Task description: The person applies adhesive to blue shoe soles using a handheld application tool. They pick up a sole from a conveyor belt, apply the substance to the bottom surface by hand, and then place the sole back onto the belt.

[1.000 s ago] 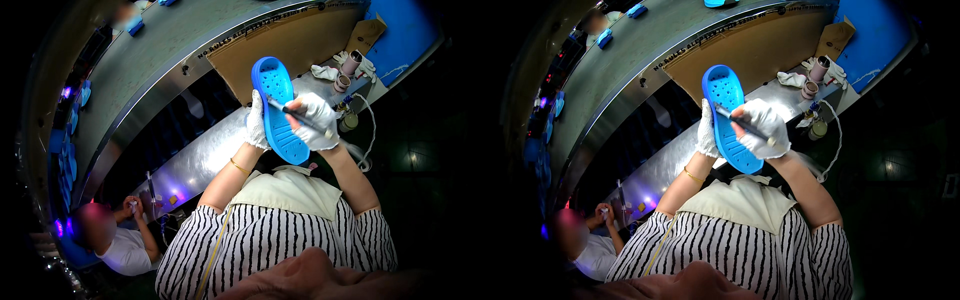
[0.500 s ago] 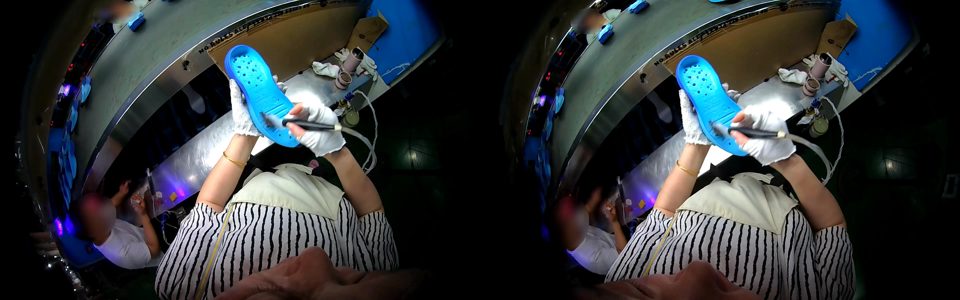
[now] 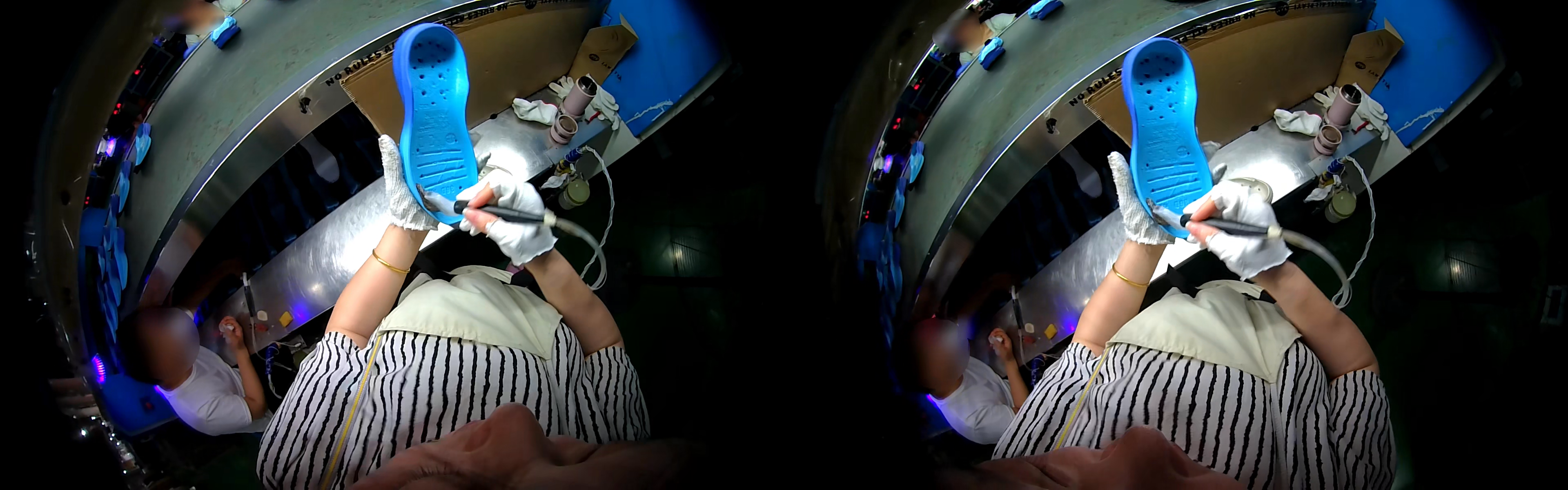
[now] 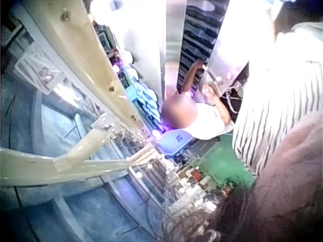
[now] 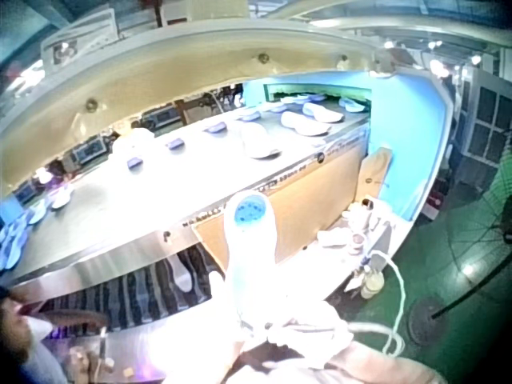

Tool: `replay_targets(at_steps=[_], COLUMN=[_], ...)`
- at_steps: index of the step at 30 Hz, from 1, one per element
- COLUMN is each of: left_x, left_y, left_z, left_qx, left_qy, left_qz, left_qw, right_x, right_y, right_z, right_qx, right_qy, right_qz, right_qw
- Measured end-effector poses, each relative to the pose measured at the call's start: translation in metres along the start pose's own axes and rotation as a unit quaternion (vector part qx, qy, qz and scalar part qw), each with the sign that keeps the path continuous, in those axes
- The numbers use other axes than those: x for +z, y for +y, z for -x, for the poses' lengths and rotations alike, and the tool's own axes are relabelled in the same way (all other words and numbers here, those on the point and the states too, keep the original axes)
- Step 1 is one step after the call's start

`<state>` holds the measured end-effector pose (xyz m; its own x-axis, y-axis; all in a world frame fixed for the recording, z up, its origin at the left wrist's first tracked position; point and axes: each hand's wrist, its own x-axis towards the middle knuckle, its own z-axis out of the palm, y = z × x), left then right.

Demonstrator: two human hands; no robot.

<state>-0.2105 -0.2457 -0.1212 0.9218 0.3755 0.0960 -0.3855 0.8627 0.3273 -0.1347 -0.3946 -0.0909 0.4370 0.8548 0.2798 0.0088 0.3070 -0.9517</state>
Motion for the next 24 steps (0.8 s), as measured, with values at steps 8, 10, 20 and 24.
replay_targets(at_steps=[8, 10, 20, 24], left_x=[0.018, 0.017, 0.017, 0.024], left_y=[0.003, 0.004, 0.013, 0.014], left_z=[-0.007, -0.01, -0.015, -0.013], left_qx=[0.049, 0.045, -0.014, -0.038], left_qy=[-0.039, -0.049, -0.075, -0.066], left_qz=[-0.058, -0.059, -0.064, -0.01], left_qw=[0.996, 0.996, 0.995, 0.997], right_x=[0.003, 0.0, -0.024, -0.029], right_y=[-0.006, 0.0, -0.011, -0.008], right_z=[0.001, 0.0, -0.008, -0.01], right_qx=[-0.071, -0.009, -0.032, 0.022], right_qy=[-0.001, -0.03, -0.109, -0.076], right_qz=[0.107, -0.002, 0.12, 0.05], right_qw=[0.992, 1.0, 0.986, 0.996])
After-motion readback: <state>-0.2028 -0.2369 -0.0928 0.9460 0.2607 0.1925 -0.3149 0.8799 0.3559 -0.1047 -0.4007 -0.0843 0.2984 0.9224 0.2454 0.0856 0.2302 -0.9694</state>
